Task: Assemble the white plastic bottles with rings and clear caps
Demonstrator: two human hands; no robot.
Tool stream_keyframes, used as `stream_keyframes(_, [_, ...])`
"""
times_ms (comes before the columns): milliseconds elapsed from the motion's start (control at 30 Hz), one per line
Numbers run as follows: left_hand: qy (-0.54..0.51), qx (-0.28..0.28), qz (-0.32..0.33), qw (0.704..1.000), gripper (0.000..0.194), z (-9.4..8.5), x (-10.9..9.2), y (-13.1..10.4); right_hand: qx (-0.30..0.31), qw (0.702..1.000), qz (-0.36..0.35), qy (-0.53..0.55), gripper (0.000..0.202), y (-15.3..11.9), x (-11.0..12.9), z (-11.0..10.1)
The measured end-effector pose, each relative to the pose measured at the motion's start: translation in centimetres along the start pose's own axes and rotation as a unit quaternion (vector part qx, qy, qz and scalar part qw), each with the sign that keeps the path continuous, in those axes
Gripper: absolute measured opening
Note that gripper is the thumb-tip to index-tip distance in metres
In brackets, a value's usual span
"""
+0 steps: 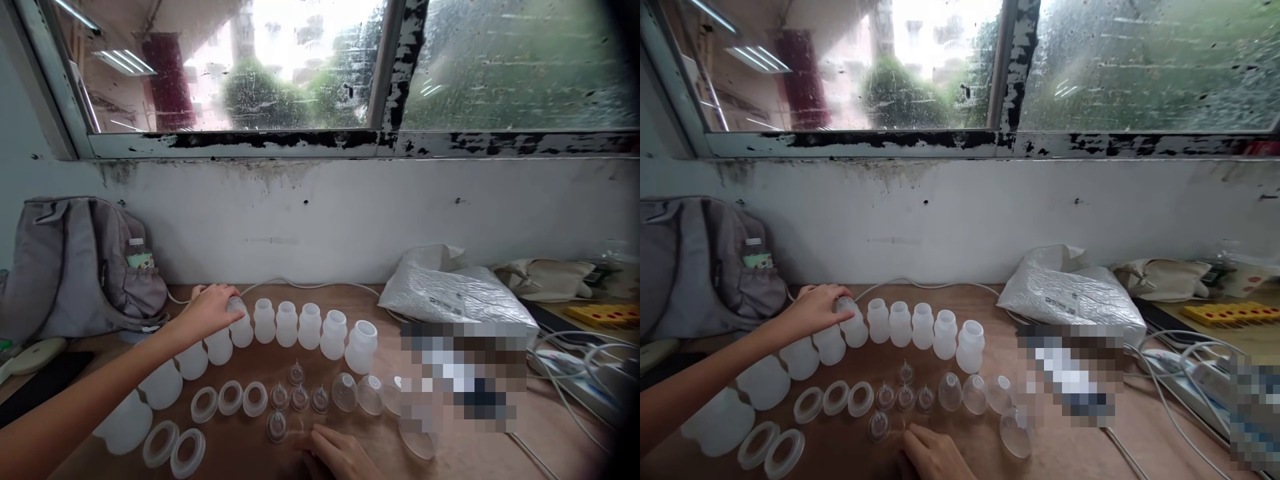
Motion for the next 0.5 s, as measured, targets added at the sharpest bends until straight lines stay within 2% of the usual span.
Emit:
stream_keyframes(367, [0.052,0.010,0.022,0.998,0.030,0.0,-1.3,0.0,-0.009,0.999,0.025,0.041,0.016,0.1,-0.3,0.0])
stream_keyframes(433, [0.085,-0.004,0.036,0.996,0.030,-0.1,-1.7,-0.1,-0.014,0.998,0.027,0.055,0.018,0.1,-0.2,-0.1])
stream_keyframes(500, [0.115,-0.051,0.052,0.991,0.034,-0.8,-2.4,-0.7,-0.022,0.998,0.028,0.058,0.019,0.1,-0.1,-0.3])
Point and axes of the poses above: each hand's wrist, its own y-axis towards the middle knuckle, its own z-axis out of the palm, x = y × z, the point moved 4 cm from there along y, towards the middle knuckle, and after that the axes turned 11 degrees about y, right-handed, at the moved point
